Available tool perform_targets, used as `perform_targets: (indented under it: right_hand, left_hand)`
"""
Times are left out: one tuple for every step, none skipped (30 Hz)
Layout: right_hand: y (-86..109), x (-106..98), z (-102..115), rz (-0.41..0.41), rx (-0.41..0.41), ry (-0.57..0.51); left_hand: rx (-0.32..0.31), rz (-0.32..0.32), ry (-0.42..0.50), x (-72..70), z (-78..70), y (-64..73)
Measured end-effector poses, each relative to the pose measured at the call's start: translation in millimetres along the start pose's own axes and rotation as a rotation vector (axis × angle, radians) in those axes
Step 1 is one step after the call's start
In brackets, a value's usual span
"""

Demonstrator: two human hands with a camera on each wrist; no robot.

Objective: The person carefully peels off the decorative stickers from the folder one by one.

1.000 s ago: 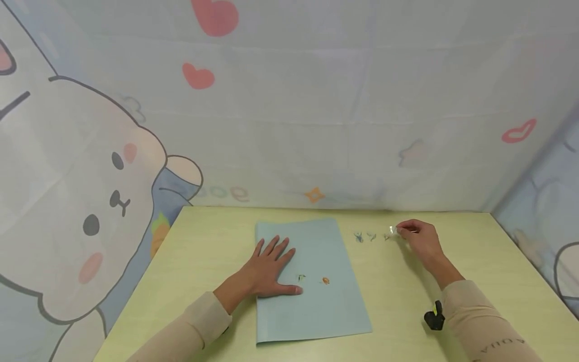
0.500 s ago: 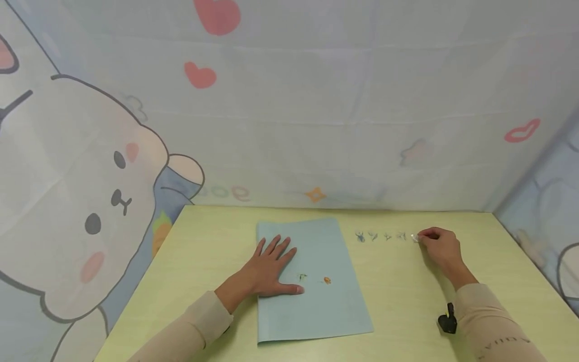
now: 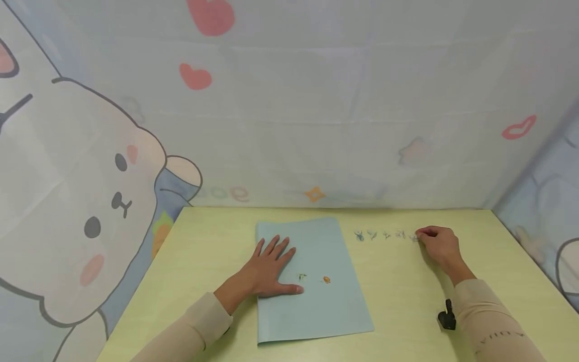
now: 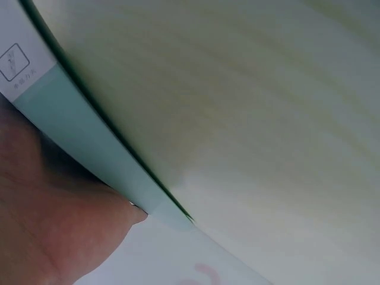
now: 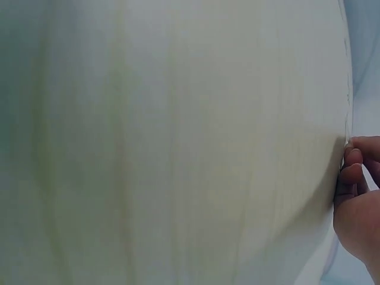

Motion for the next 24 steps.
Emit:
perform_targets:
  right_hand:
    - [0.5,-0.3,0.5,-0.001,0.004,-0.002]
    - [0.9,-0.8,0.6,-0.004,0.006,-0.002]
    - [1.3,-1.3,0.6,-0.006,0.010,-0.006]
    - [1.5,-1.7,0.3,-0.008,0.012,-0.013]
    - [1.7,-2.0,0.1,-0.008,0.015,-0.023]
    - [1.6,-2.2,-0.7,-0.008,0.017,-0.032]
    - [1.6,-2.3,-1.4,-0.009,0.020,-0.041]
    - [1.4,-2.3,-2.4,-0.007,0.021,-0.052]
    - [1.2,-2.2,-3.3,-0.006,0.025,-0.066]
    - [0.8,-2.2,-4.3,-0.006,0.026,-0.078]
    - [0.6,-2.0,-5.3,-0.005,0.029,-0.094]
    - [0.1,-1.8,-6.4,-0.004,0.030,-0.103]
    - [-0.2,-1.6,-7.4,-0.003,0.033,-0.115]
    - [-0.5,-1.4,-8.1,-0.001,0.035,-0.128]
    - [-0.5,-1.1,-8.6,0.001,0.039,-0.141]
    - [-0.6,-0.8,-9.0,0.004,0.040,-0.150]
    - [-0.6,-0.6,-9.2,0.007,0.043,-0.158]
    - [-0.6,-0.4,-9.4,0.008,0.045,-0.163]
    - [-0.5,-0.3,-9.4,0.009,0.047,-0.168]
    - [-0.4,-0.2,-9.3,0.009,0.048,-0.170]
    - [-0.5,-0.1,-9.2,0.008,0.046,-0.171]
    - [-0.7,-0.1,-9.2,0.007,0.045,-0.171]
    - [-0.8,-0.1,-9.1,0.006,0.044,-0.171]
    - [-1.0,-0.1,-9.1,0.005,0.043,-0.170]
  left_hand:
    - [0.000,0.001,0.000,-0.5,-0.1,0.3]
    - [0.001,0.001,-0.001,-0.8,-0.1,0.4]
    - [0.001,0.000,-0.004,-1.4,-0.1,0.5]
    - [0.002,0.001,-0.006,-1.8,-0.1,0.6]
    - [0.002,0.001,-0.009,-2.2,0.1,0.6]
    - [0.003,0.001,-0.009,-2.8,0.1,0.7]
    - [0.003,0.001,-0.009,-3.3,0.1,0.8]
    - [0.004,0.000,-0.007,-3.3,0.2,0.7]
    - [0.004,0.001,-0.005,-3.6,0.2,0.8]
    - [0.005,0.000,-0.001,-3.5,0.2,0.8]
    - [0.005,-0.001,0.001,-3.4,0.2,0.8]
    - [0.007,-0.003,0.003,-3.0,0.3,0.7]
    - [0.006,-0.004,0.003,-2.7,0.4,0.6]
    - [0.007,-0.005,0.004,-2.5,0.5,0.6]
    - [0.007,-0.005,0.003,-2.4,0.5,0.6]
    - [0.007,-0.008,0.004,-2.2,0.6,0.6]
    - [0.008,-0.009,0.003,-2.2,0.6,0.6]
    - [0.008,-0.010,0.002,-2.1,0.7,0.5]
    - [0.008,-0.010,0.000,-2.4,0.6,0.5]
    - [0.009,-0.011,-0.001,-2.4,0.8,0.2]
    - [0.008,-0.010,-0.002,-2.3,1.1,0.1]
    - [0.008,-0.010,-0.001,-2.2,1.3,-0.1]
    - [0.007,-0.008,-0.001,-2.0,1.6,-0.2]
    - [0.005,-0.007,0.000,-1.5,1.9,-0.4]
Point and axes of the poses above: each hand's wrist, its own y-axis away from the middle knuckle, its own x-axis out of the palm, z = x × y, the point moved 6 cm from there along -y, towards the middle knuckle, and after that the axes turned 2 degrees about -y, right-handed, at the moved point
